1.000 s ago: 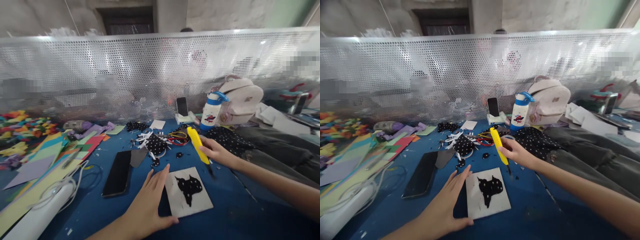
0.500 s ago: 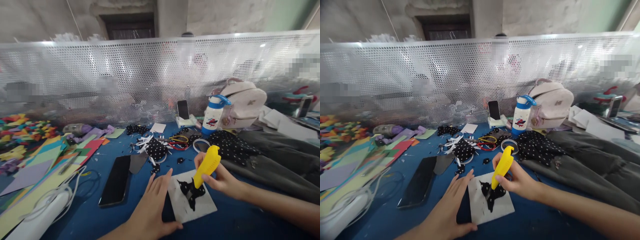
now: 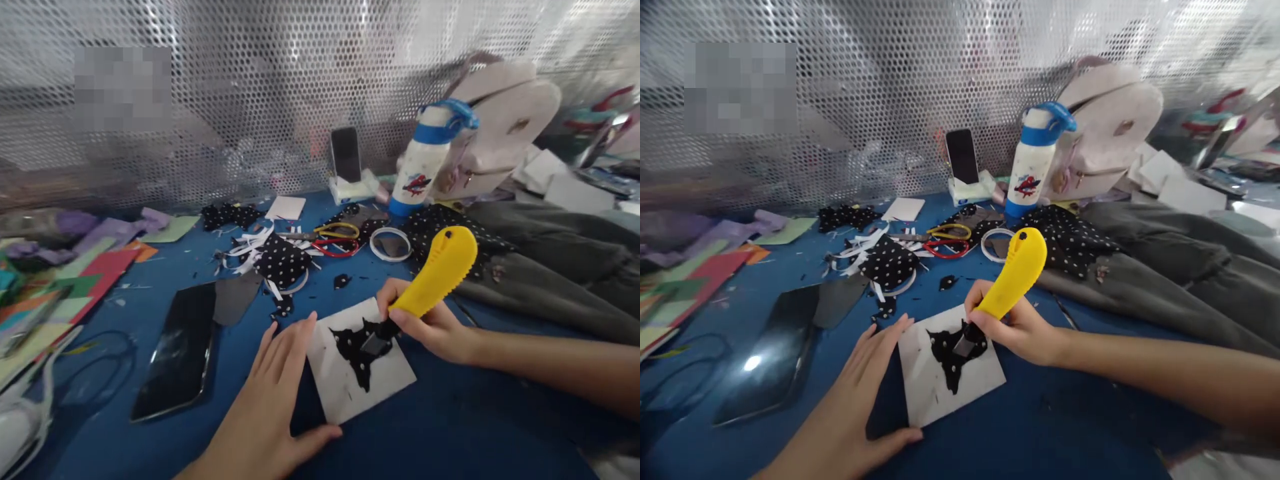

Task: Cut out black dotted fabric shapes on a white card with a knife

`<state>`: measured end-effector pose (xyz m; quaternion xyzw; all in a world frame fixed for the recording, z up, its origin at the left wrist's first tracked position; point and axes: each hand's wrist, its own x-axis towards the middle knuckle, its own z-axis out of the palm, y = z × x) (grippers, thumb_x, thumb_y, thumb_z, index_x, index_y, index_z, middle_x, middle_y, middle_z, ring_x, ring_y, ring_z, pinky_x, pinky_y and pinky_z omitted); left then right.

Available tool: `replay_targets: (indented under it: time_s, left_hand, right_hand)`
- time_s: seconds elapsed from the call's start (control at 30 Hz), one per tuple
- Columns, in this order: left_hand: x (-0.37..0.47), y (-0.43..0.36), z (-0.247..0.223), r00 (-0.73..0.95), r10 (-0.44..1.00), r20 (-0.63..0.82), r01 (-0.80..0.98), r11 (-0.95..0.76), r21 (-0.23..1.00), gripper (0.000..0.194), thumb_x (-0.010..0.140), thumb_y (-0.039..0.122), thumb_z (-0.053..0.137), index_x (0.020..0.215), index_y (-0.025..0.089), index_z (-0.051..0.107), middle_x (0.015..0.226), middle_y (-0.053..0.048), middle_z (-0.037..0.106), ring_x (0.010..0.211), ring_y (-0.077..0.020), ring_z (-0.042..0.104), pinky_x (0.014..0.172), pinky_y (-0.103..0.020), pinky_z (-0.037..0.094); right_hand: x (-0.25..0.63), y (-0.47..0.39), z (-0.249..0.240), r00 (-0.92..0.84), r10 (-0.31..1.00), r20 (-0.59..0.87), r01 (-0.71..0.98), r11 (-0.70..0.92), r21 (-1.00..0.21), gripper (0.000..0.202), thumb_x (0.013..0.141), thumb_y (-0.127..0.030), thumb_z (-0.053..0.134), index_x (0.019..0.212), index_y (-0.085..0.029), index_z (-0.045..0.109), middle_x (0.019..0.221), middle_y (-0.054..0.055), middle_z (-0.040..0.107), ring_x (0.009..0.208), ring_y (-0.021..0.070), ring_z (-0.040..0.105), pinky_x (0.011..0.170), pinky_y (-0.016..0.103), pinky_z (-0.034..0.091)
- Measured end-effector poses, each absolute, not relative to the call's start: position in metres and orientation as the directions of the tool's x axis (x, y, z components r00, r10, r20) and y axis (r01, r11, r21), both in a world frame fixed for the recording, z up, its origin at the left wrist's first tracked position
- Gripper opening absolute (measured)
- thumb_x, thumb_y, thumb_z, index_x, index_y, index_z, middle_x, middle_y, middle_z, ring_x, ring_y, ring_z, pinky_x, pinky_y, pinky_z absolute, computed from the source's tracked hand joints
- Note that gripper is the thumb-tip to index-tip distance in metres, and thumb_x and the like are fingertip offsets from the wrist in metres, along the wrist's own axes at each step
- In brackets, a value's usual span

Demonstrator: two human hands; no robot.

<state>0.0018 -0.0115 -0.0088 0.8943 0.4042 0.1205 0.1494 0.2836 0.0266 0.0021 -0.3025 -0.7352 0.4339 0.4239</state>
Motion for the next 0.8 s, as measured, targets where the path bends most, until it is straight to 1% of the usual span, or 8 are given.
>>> replay_targets:
  time_s: [0.13,0.3,0.4,0.47,0.53,0.67,0.8]
  left_hand:
    - [0.0009,-0.0093,-0.0120,0.664,0.733,0.148,0.672,-0.672,0.311,0.109,0.080,0.053,0.071,0.157,0.018,0.002,0.154,-0.019,0.036,0.140,-0.0410,0.037,0.111,-0.067,0.033]
    - [-0.0018,-0.0073,-0.0169,0.690,0.689,0.221,0.647,-0.724,0.239,0.103,0.083,0.056,0.066,0.156,0.010,0.011,0.153,-0.018,0.039,0.139,-0.0378,0.040,0.112,-0.060,0.036]
    - [-0.0028,-0.0062,-0.0177,0.699,0.667,0.259,0.635,-0.745,0.205,0.099,0.087,0.062,0.058,0.156,0.007,0.014,0.151,-0.019,0.041,0.138,-0.0357,0.042,0.113,-0.057,0.037]
    - [-0.0033,-0.0055,-0.0178,0.707,0.648,0.282,0.624,-0.760,0.181,0.100,0.088,0.066,0.054,0.155,0.005,0.014,0.151,-0.019,0.043,0.138,-0.0352,0.042,0.113,-0.055,0.036]
    - [-0.0038,-0.0049,-0.0180,0.707,0.654,0.270,0.638,-0.754,0.158,0.099,0.087,0.066,0.056,0.155,0.006,0.015,0.151,-0.018,0.043,0.139,-0.0348,0.041,0.114,-0.054,0.036]
    - [-0.0037,-0.0033,-0.0185,0.720,0.639,0.271,0.631,-0.765,0.128,0.107,0.084,0.070,0.058,0.155,0.003,0.014,0.150,-0.018,0.044,0.138,-0.0344,0.042,0.116,-0.052,0.031]
    - [-0.0016,-0.0020,-0.0169,0.726,0.638,0.259,0.634,-0.766,0.109,0.105,0.085,0.071,0.055,0.154,0.001,0.018,0.151,-0.017,0.042,0.139,-0.0313,0.039,0.121,-0.047,0.015]
  right_hand:
    - [0.2835,0.0272,0.0002,-0.486,0.811,0.325,0.087,0.415,-0.905,0.013,0.097,-0.028,0.051,0.089,-0.018,0.054,0.072,-0.003,0.046,0.059,0.0072,0.041,0.052,0.018,0.036]
    - [0.2837,0.0261,0.0023,-0.500,0.789,0.357,0.135,0.477,-0.868,0.003,0.094,-0.019,0.052,0.090,-0.018,0.053,0.074,-0.003,0.048,0.060,0.0057,0.044,0.053,0.016,0.038]
    - [0.2842,0.0248,0.0048,-0.516,0.778,0.358,0.141,0.490,-0.860,0.004,0.092,-0.016,0.051,0.088,-0.019,0.050,0.071,-0.005,0.048,0.057,0.0048,0.044,0.051,0.016,0.037]
    - [0.2841,0.0246,0.0064,-0.526,0.778,0.343,0.138,0.476,-0.869,0.006,0.091,-0.016,0.051,0.087,-0.019,0.049,0.068,-0.005,0.047,0.055,0.0045,0.044,0.049,0.016,0.036]
    - [0.2834,0.0253,0.0076,-0.532,0.784,0.320,0.137,0.452,-0.882,0.007,0.092,-0.016,0.051,0.087,-0.020,0.048,0.066,-0.006,0.045,0.052,0.0044,0.042,0.046,0.016,0.033]
    - [0.2808,0.0279,0.0084,-0.525,0.799,0.293,0.143,0.423,-0.895,0.006,0.092,-0.016,0.050,0.088,-0.019,0.048,0.065,-0.006,0.045,0.050,0.0044,0.039,0.043,0.017,0.029]
    - [0.2785,0.0292,0.0088,-0.519,0.803,0.293,0.148,0.422,-0.895,0.005,0.091,-0.015,0.050,0.089,-0.019,0.049,0.065,-0.006,0.046,0.051,0.0046,0.041,0.043,0.017,0.030]
